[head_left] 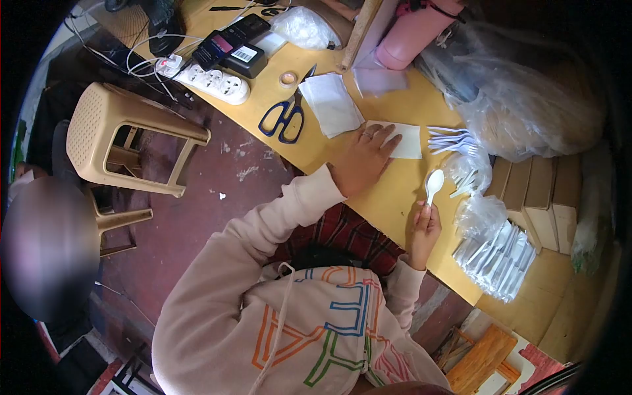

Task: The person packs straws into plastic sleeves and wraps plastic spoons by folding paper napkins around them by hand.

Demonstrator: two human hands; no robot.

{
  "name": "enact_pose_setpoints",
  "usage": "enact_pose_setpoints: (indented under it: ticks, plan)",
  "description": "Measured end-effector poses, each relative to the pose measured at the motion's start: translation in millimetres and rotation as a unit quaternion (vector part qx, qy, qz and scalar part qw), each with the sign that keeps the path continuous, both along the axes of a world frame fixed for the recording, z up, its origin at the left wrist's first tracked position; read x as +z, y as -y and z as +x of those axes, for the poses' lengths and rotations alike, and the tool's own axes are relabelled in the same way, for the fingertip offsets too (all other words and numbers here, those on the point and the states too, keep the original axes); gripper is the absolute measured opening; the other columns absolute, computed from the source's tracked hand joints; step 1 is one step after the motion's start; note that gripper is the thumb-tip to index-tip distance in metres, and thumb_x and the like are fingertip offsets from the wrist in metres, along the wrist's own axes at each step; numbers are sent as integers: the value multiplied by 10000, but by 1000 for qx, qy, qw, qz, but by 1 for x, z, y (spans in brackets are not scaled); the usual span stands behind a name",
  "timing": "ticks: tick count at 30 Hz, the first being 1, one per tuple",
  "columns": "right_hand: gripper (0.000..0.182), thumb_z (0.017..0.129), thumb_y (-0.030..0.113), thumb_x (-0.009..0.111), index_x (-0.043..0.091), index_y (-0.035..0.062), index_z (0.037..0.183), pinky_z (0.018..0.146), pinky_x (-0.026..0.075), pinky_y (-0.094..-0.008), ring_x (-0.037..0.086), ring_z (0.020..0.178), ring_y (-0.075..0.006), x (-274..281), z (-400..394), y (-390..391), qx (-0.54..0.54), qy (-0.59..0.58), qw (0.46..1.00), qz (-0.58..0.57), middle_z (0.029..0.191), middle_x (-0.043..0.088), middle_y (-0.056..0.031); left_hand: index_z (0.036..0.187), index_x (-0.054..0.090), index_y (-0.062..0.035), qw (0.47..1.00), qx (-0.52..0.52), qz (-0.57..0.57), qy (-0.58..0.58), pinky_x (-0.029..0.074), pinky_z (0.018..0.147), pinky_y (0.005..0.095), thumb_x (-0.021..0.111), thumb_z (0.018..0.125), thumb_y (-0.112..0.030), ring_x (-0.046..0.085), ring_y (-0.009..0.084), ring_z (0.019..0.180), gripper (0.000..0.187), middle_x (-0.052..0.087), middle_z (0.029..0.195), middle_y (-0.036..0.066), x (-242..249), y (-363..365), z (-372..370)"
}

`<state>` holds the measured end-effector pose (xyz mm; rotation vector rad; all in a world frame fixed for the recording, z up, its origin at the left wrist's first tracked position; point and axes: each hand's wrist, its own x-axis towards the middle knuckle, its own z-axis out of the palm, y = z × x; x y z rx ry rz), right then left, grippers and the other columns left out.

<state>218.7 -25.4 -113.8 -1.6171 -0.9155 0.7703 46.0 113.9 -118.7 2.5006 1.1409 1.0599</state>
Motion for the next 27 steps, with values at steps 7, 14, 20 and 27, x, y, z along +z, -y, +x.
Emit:
enact_pose_setpoints:
  ticks: [7,14,20,27]
  plan:
    - [222,994,233,454,561,40,972,501,309,-184,398,556,-35,17,-2,3,51,-32,997,-41,638,447,47,1262,479,-27,993,37,-33,-104,305,996,473,668,761,-292,432,306,1141,597,475,1158,137,-4,3,11]
    - [211,994,225,452,547,46,934,480,326,-179,419,540,-40,16,-4,1,71,-54,996,-16,654,481,22,1110,567,-50,995,-15,-68,-67,339,951,457,685,744,-284,426,340,1119,451,474,1124,134,6,9,7]
    - [209,988,228,469,551,43,933,495,308,-180,399,558,-35,30,-7,0,54,-76,994,-54,669,473,34,1047,595,-59,997,0,-70,-15,384,917,458,688,741,-225,447,334,1106,360,503,1110,127,8,-5,-5]
    - [237,983,223,479,614,32,1016,492,248,-166,346,565,-10,22,-9,-1,56,3,998,-32,682,432,70,1017,607,-54,998,-24,-61,-27,392,912,466,669,758,-201,465,336,1085,305,518,1099,114,-3,0,-6]
